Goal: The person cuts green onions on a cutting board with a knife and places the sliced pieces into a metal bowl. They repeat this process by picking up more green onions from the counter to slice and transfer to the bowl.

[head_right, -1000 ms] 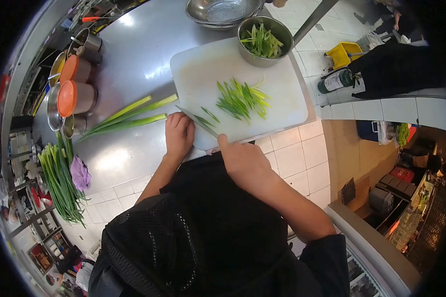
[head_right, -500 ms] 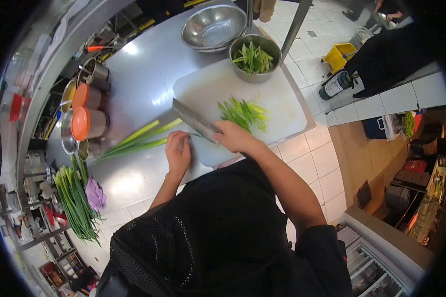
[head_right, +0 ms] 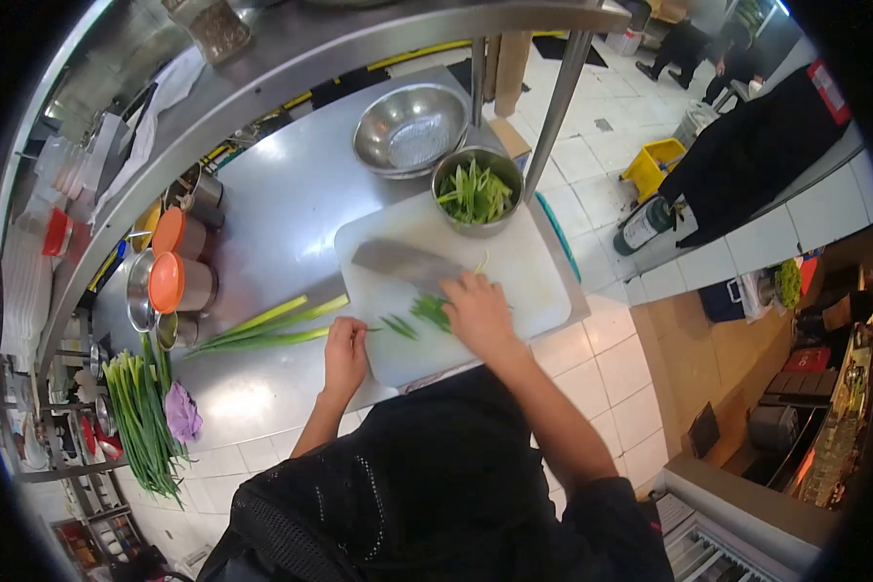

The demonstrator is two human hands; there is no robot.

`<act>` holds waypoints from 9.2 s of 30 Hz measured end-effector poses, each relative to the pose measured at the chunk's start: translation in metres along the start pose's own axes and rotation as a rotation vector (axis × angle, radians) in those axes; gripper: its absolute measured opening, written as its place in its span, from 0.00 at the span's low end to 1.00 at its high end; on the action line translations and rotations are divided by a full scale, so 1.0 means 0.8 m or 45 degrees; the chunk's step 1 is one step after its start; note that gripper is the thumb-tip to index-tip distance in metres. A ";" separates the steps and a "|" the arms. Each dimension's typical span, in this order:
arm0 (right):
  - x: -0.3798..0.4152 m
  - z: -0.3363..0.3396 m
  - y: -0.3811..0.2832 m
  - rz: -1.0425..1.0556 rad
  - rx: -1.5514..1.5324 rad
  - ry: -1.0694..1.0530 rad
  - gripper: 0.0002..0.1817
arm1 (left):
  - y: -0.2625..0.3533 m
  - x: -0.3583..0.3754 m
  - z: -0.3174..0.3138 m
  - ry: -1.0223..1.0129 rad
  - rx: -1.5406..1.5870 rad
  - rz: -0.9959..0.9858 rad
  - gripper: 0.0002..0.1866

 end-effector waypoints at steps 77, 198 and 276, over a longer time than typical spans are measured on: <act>0.066 -0.027 -0.002 0.025 0.019 -0.638 0.14 | 0.058 0.049 -0.039 0.097 -0.277 -0.019 0.12; 0.103 -0.017 -0.044 0.043 0.079 -1.019 0.14 | 0.042 0.059 -0.050 0.282 -0.144 -0.013 0.13; 0.075 -0.033 -0.043 -0.043 -0.060 -0.767 0.19 | 0.039 0.053 -0.046 0.122 -0.249 0.042 0.15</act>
Point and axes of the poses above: each hand's wrist, its own x-axis away from the middle knuckle, its own z-axis out of the back of the hand, y = z × x, the point moved 7 cm from there along -x, towards the middle knuckle, and after that the axes turned 1 degree about y, right-handed, at the moved point
